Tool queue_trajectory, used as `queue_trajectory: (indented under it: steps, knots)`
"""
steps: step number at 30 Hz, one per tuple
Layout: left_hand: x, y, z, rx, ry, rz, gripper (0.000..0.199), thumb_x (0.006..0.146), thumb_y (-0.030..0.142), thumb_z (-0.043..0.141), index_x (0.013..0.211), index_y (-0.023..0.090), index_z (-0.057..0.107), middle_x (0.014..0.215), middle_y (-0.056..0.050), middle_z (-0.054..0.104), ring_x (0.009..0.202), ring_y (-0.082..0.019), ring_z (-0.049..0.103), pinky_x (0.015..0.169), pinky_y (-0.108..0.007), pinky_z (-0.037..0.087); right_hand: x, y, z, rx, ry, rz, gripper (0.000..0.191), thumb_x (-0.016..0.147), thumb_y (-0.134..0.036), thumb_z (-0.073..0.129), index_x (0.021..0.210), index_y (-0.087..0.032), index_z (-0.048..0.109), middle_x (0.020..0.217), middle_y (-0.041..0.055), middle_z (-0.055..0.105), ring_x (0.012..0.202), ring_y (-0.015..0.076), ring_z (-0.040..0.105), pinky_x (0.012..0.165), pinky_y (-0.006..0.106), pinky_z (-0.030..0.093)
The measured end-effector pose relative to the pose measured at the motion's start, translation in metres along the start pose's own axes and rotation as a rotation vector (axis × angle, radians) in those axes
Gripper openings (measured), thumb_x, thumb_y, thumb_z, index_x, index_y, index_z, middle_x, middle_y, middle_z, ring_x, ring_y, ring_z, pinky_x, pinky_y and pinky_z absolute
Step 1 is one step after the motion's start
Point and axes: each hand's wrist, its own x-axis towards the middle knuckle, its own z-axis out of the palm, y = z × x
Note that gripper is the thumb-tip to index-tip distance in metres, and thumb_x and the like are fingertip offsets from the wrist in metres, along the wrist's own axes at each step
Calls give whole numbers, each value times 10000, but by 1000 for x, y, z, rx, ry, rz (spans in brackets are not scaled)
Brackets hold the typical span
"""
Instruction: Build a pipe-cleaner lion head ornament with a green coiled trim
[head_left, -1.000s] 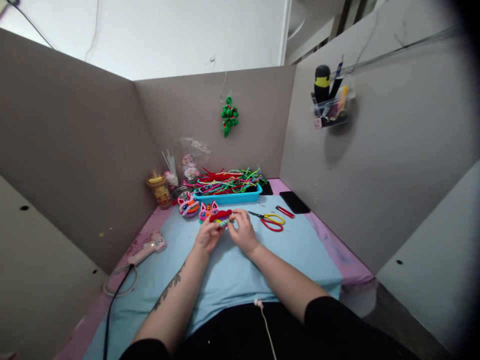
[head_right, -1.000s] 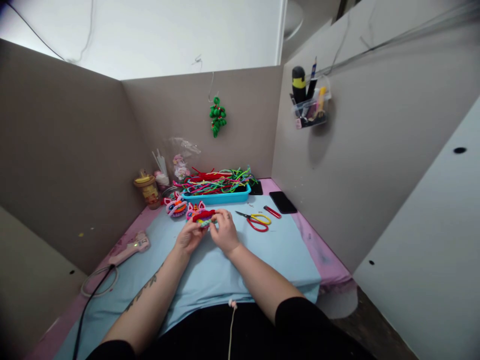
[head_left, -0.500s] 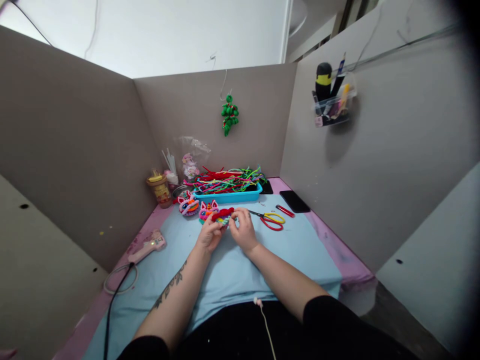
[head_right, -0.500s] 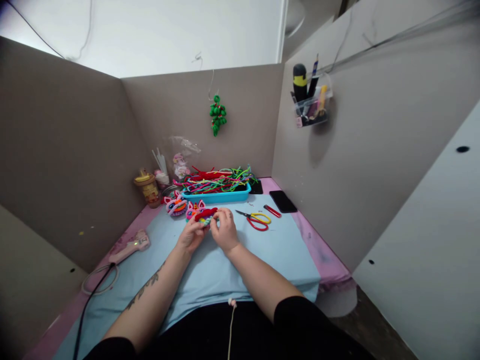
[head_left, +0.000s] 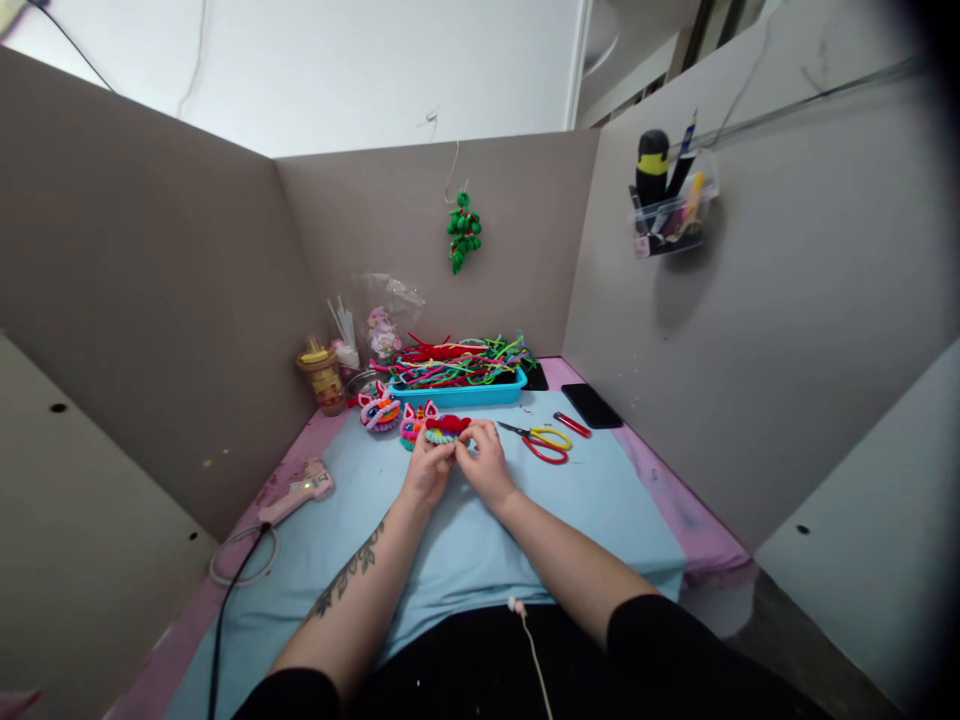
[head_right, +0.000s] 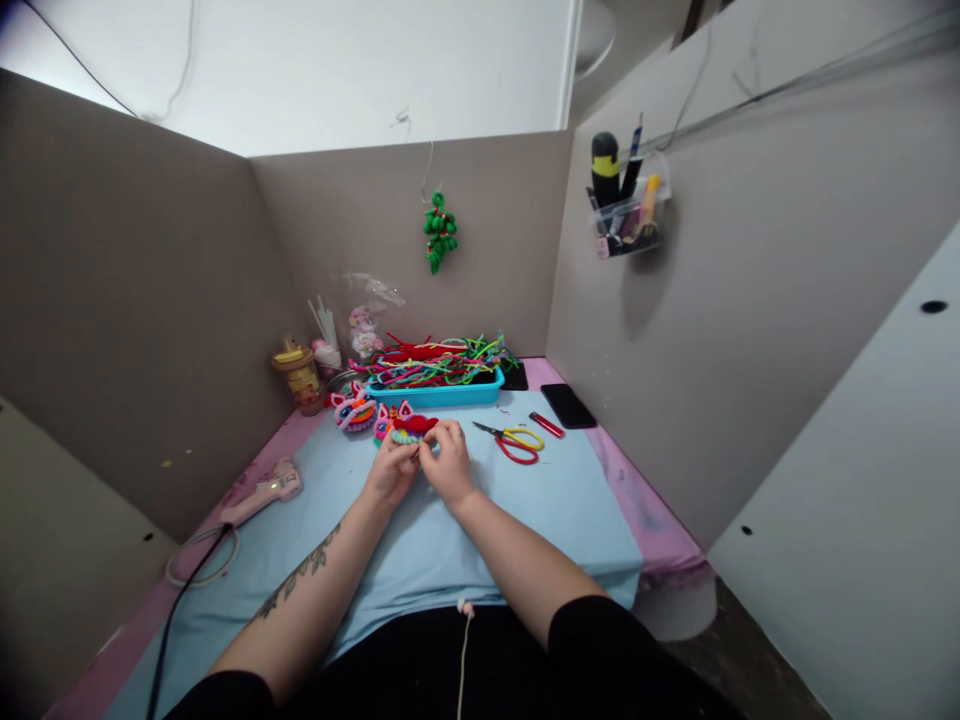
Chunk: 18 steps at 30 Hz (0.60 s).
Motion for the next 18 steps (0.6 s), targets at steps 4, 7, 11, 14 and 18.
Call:
queue_trajectory:
  steps: [4, 7, 11, 14, 18]
  knots:
    - [0, -3, 2, 8, 52, 48, 605, 560, 91, 759, 1088, 225, 494, 848, 9, 628, 713, -104, 597, 672, -226, 444, 1, 0, -1, -10, 20, -15, 89, 732, -129, 528, 770, -207, 543, 899, 46, 499, 920, 198, 512, 858, 356, 432]
    - [0, -7, 1, 19, 133, 24, 701, 564, 100, 770, 1172, 243, 453, 731, 49, 591, 609, -75, 567, 586, -189, 415, 1, -2, -1, -24, 30, -25, 89, 734, -125, 525, 765, -208, 537, 882, 47, 505, 902, 201, 512, 844, 359, 435]
    - [2, -10, -2, 6, 211, 6, 667, 566, 109, 774, 1146, 237, 469, 671, 68, 568, 551, -62, 546, 535, -172, 402, 1, -3, -1, -40, 8, -76, 91, 735, -128, 538, 785, -204, 549, 897, 54, 511, 925, 206, 509, 866, 368, 432]
    - [5, -9, -4, -31, 220, 18, 472, 584, 135, 768, 986, 201, 530, 683, 51, 593, 583, -72, 573, 570, -187, 444, 0, -2, -1, -14, 1, -102, 175, 725, -136, 553, 885, -206, 550, 959, 64, 518, 976, 212, 504, 885, 374, 432]
    - [10, -5, -10, -95, 264, 18, 288, 603, 153, 750, 801, 167, 541, 745, 4, 645, 694, -118, 630, 663, -243, 501, 2, 1, -5, 3, 87, -75, 278, 711, -104, 508, 970, -206, 508, 983, 72, 518, 976, 217, 508, 844, 379, 453]
